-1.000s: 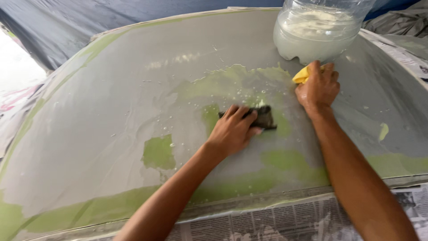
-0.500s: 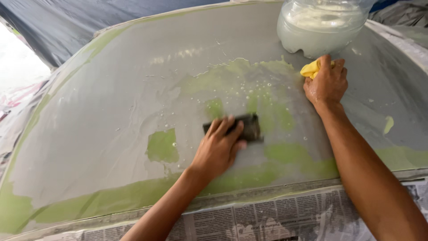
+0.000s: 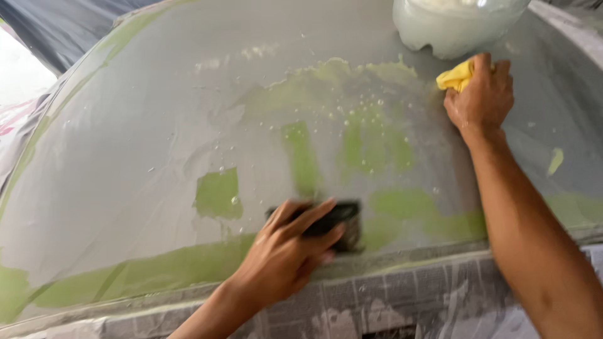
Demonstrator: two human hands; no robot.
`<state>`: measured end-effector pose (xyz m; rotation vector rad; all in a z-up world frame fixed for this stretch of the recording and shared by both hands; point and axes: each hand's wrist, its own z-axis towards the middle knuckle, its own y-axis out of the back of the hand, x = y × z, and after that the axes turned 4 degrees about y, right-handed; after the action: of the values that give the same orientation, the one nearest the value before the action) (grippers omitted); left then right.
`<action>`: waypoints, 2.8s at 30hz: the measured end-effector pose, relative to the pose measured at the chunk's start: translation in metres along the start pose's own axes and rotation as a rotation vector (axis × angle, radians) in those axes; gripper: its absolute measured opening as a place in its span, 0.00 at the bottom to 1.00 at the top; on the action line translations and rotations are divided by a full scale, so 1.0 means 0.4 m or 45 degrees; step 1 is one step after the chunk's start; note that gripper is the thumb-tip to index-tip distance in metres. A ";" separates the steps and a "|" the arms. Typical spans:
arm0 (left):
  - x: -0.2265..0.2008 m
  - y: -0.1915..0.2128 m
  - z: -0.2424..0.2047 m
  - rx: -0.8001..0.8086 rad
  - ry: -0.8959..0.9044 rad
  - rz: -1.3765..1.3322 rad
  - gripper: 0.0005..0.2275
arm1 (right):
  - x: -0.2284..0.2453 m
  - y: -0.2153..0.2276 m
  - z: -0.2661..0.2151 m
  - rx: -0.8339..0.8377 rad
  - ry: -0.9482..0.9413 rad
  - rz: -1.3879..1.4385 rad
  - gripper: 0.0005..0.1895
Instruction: The person uses a sanding block to smooth a green-painted surface, likely a vehicle hood, while holding a yellow cloth in the other hand. The person repeatedly rubs the sanding block over the wet surface and occasionally wipes the area with the cloth.
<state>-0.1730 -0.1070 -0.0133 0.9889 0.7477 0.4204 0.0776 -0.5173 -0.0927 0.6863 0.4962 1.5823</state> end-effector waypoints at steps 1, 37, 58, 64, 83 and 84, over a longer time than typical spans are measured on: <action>-0.008 0.019 -0.031 0.040 0.044 -0.035 0.15 | -0.011 -0.004 0.004 0.001 -0.035 0.042 0.27; 0.049 0.099 -0.101 0.124 -0.159 0.026 0.17 | -0.027 -0.016 -0.019 -0.148 0.174 -0.211 0.29; 0.041 0.012 0.007 0.179 -0.189 0.020 0.17 | 0.001 -0.021 -0.009 -0.410 0.351 -0.677 0.25; 0.102 0.197 -0.153 0.014 0.010 0.199 0.13 | -0.076 -0.030 -0.040 -0.190 0.230 -0.378 0.25; 0.049 0.050 -0.048 0.107 -0.125 -0.008 0.17 | -0.131 -0.041 -0.084 -0.142 0.269 -0.373 0.20; 0.062 0.094 -0.096 0.121 -0.094 -0.031 0.16 | -0.141 -0.026 -0.100 -0.136 0.273 -0.341 0.22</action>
<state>-0.1840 -0.0497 -0.0030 1.0781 0.7175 0.3282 0.0606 -0.5688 -0.1368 0.3537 0.6294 1.4227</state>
